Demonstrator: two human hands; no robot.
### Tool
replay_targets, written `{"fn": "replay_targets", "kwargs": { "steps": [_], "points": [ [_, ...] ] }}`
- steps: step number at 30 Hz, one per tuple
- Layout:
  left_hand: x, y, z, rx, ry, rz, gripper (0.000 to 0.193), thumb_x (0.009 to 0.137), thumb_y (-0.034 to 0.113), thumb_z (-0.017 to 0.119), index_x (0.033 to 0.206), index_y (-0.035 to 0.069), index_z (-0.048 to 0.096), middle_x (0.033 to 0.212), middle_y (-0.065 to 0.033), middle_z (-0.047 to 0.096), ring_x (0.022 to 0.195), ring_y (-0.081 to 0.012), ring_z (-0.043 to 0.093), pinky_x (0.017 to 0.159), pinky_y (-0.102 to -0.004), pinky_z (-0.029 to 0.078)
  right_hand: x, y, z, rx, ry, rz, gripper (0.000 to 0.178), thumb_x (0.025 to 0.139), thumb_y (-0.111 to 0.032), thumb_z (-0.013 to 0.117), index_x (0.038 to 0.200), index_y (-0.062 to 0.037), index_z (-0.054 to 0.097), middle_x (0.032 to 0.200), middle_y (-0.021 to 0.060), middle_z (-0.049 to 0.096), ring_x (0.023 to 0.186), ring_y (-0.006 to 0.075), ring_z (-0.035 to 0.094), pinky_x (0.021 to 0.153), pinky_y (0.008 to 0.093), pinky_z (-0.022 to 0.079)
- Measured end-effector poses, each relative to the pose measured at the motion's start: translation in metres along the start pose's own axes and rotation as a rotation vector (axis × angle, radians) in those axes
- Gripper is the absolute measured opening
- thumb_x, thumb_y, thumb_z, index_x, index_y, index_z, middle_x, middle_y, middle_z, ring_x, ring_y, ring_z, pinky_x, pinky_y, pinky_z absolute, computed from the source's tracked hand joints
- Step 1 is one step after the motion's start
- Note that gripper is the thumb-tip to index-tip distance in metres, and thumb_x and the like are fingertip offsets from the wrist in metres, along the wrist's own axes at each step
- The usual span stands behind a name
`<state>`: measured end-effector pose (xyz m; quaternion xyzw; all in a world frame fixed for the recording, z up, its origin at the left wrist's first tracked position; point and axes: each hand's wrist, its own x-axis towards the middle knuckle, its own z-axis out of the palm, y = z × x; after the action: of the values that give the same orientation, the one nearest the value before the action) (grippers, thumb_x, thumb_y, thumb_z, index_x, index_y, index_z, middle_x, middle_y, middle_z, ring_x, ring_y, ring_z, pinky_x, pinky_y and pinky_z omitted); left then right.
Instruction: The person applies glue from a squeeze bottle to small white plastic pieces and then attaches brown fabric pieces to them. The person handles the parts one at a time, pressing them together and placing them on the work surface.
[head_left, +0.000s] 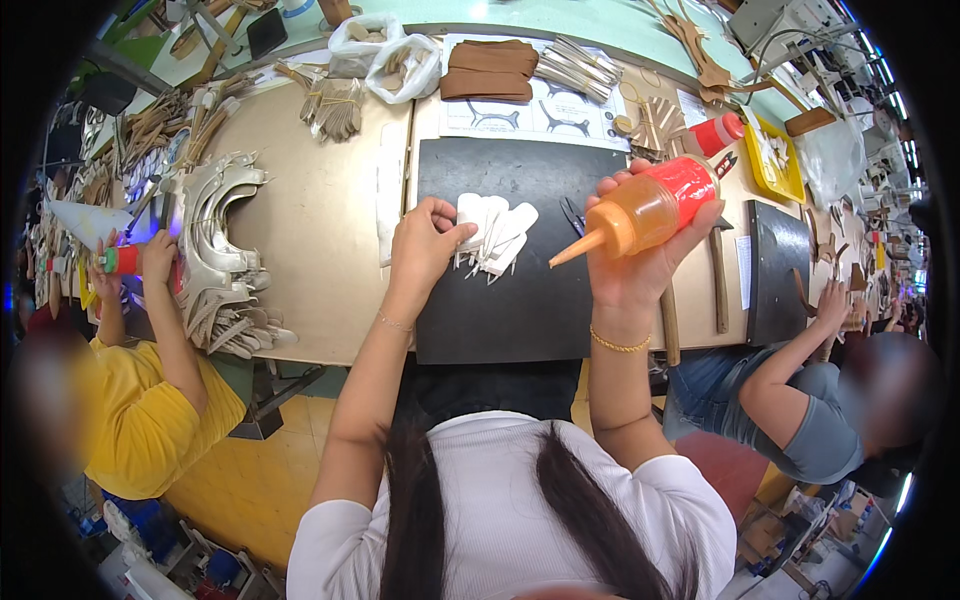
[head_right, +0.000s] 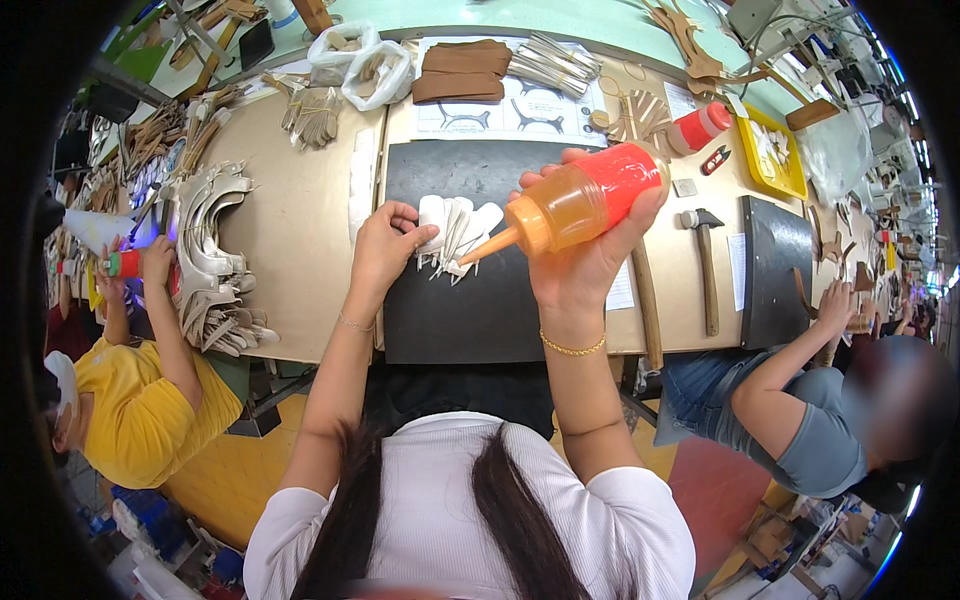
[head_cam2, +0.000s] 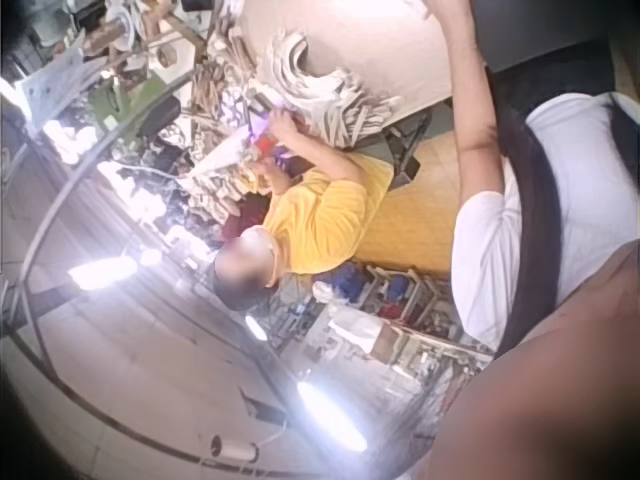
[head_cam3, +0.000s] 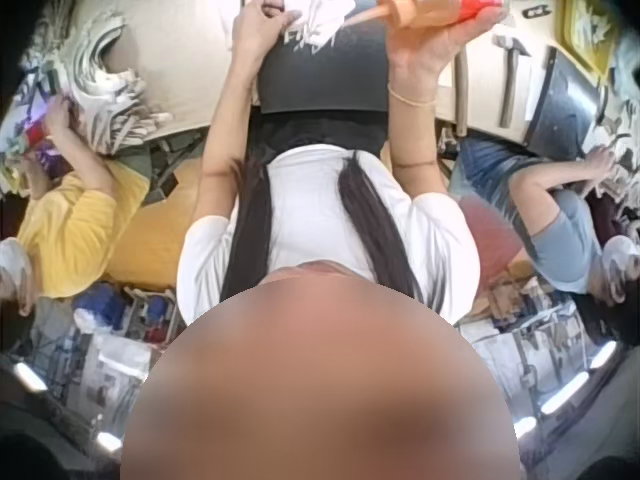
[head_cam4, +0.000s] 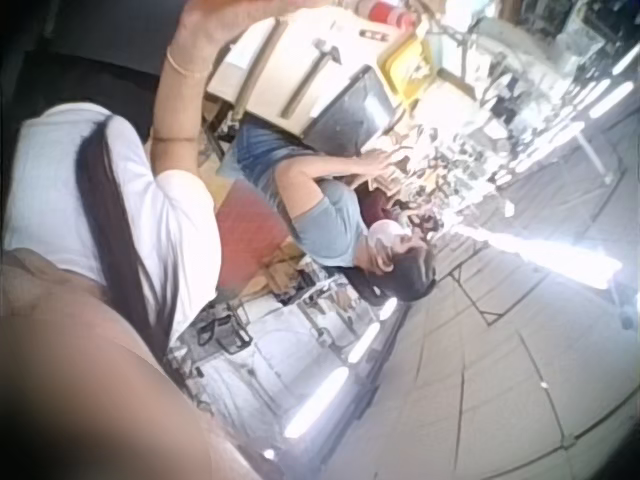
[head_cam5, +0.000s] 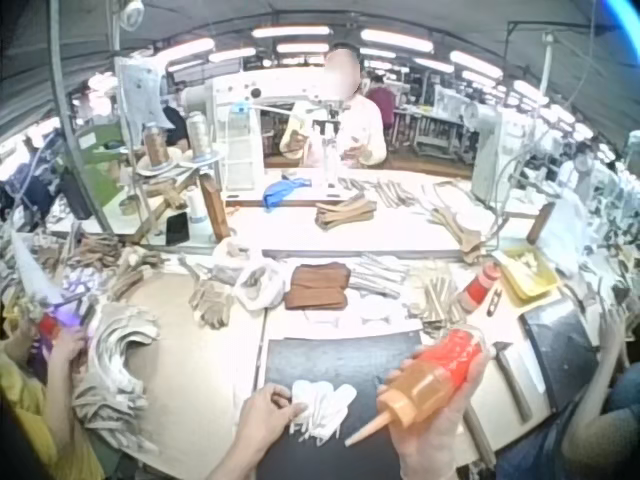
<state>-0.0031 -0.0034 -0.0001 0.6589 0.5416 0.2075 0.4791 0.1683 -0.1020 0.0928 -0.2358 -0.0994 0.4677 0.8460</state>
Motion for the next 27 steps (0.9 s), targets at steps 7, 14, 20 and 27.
{"fn": "replay_targets", "kwargs": {
  "steps": [7,14,20,27],
  "points": [
    [-0.003,-0.001,-0.001,0.003,0.004,0.047,0.021,0.072,0.013,0.076,0.077,0.001,0.059,0.067,-0.0023,0.058,0.060,-0.0083,0.051,0.056,-0.0224,0.044,0.004,0.001,0.004,0.088,0.058,0.073,0.079,0.073,-0.076,0.047,0.104,-0.0037,0.055,0.088,0.0108,0.062,0.085,0.0265,0.062,0.078,0.0421,0.051],
    [-0.004,-0.003,-0.009,-0.369,-0.156,-0.061,0.024,0.076,0.009,0.072,0.093,-0.003,0.060,0.071,-0.0075,0.064,0.056,-0.0113,0.058,0.049,-0.0230,0.046,-0.004,0.003,0.002,-0.355,0.067,-0.247,0.086,0.071,-0.079,0.046,0.111,-0.0034,0.050,0.094,0.0105,0.059,0.090,0.0272,0.061,0.083,0.0444,0.050],
    [-0.030,0.026,-0.035,-0.743,-0.401,-0.175,0.032,0.079,0.004,0.067,0.107,-0.006,0.056,0.081,-0.0087,0.065,0.058,-0.0112,0.062,0.043,-0.0184,0.045,-0.007,0.004,-0.001,-0.596,-0.151,-0.368,0.093,0.062,-0.076,0.059,0.116,-0.0014,0.045,0.102,0.0114,0.056,0.097,0.0289,0.060,0.088,0.0480,0.049],
    [-0.068,0.068,-0.058,-0.765,-0.482,-0.155,0.038,0.077,-0.001,0.066,0.112,-0.007,0.054,0.086,-0.0096,0.063,0.062,-0.0138,0.063,0.051,-0.0225,0.054,-0.008,0.011,0.005,-0.539,-0.552,-0.470,0.097,0.054,-0.068,0.070,0.115,0.0021,0.044,0.104,0.0135,0.056,0.100,0.0331,0.061,0.087,0.0459,0.050]
  ]
}}
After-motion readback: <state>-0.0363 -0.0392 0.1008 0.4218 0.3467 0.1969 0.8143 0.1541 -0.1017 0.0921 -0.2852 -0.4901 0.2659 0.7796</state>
